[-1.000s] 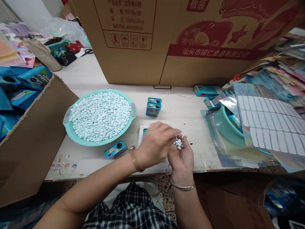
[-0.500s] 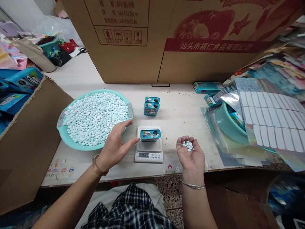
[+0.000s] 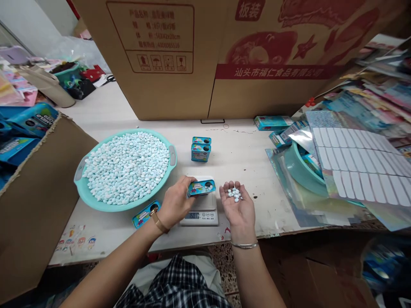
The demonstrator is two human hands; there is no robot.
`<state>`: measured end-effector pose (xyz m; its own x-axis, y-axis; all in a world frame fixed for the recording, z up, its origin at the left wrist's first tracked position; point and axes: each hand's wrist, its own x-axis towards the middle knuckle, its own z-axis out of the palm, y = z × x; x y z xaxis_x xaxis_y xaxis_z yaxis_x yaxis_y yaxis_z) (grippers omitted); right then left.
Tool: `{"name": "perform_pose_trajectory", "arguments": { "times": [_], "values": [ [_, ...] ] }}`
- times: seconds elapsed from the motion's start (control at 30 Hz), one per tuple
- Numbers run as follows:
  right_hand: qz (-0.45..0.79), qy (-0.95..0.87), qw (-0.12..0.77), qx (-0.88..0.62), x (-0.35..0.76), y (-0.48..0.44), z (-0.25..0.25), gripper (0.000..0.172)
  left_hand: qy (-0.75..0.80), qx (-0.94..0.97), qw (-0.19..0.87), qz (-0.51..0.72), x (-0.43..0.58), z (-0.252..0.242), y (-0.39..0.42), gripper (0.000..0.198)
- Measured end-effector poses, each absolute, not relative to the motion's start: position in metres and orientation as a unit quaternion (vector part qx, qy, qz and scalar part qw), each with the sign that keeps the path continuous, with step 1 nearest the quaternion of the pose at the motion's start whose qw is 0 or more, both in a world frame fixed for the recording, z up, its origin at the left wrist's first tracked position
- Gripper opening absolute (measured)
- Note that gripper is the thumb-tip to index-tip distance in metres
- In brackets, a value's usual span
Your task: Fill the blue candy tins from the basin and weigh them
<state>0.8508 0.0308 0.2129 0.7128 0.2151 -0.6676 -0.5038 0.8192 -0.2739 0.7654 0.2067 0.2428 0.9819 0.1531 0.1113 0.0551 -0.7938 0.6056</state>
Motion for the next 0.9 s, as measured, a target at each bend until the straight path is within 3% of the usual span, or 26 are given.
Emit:
{"name": "perform_pose_trajectory", "arguments": {
  "times": [0.17, 0.37, 0.43, 0.67, 0.9],
  "values": [
    [0.204, 0.302, 0.906, -0.214, 0.851, 0.042, 0.216, 0.009, -0.007, 0.938, 0.335, 0.088, 0.778, 0.287, 0.189, 0.041],
    [0.212, 0.281, 0.916, -0.194, 0.858, 0.054, 0.22, 0.01, -0.101, 0.975, 0.194, 0.03, 0.8, 0.306, 0.172, 0.04],
    [0.213, 0.3, 0.912, -0.182, 0.858, 0.056, 0.219, 0.011, -0.091, 0.978, 0.189, 0.016, 0.804, 0.305, 0.173, 0.039],
    [0.228, 0.323, 0.904, -0.163, 0.857, 0.053, 0.222, 0.011, -0.073, 0.96, 0.266, 0.056, 0.799, 0.317, 0.179, 0.04],
    [0.228, 0.343, 0.897, -0.163, 0.859, 0.043, 0.227, 0.021, 0.018, 0.909, 0.402, 0.11, 0.791, 0.27, 0.193, 0.036]
  ]
}}
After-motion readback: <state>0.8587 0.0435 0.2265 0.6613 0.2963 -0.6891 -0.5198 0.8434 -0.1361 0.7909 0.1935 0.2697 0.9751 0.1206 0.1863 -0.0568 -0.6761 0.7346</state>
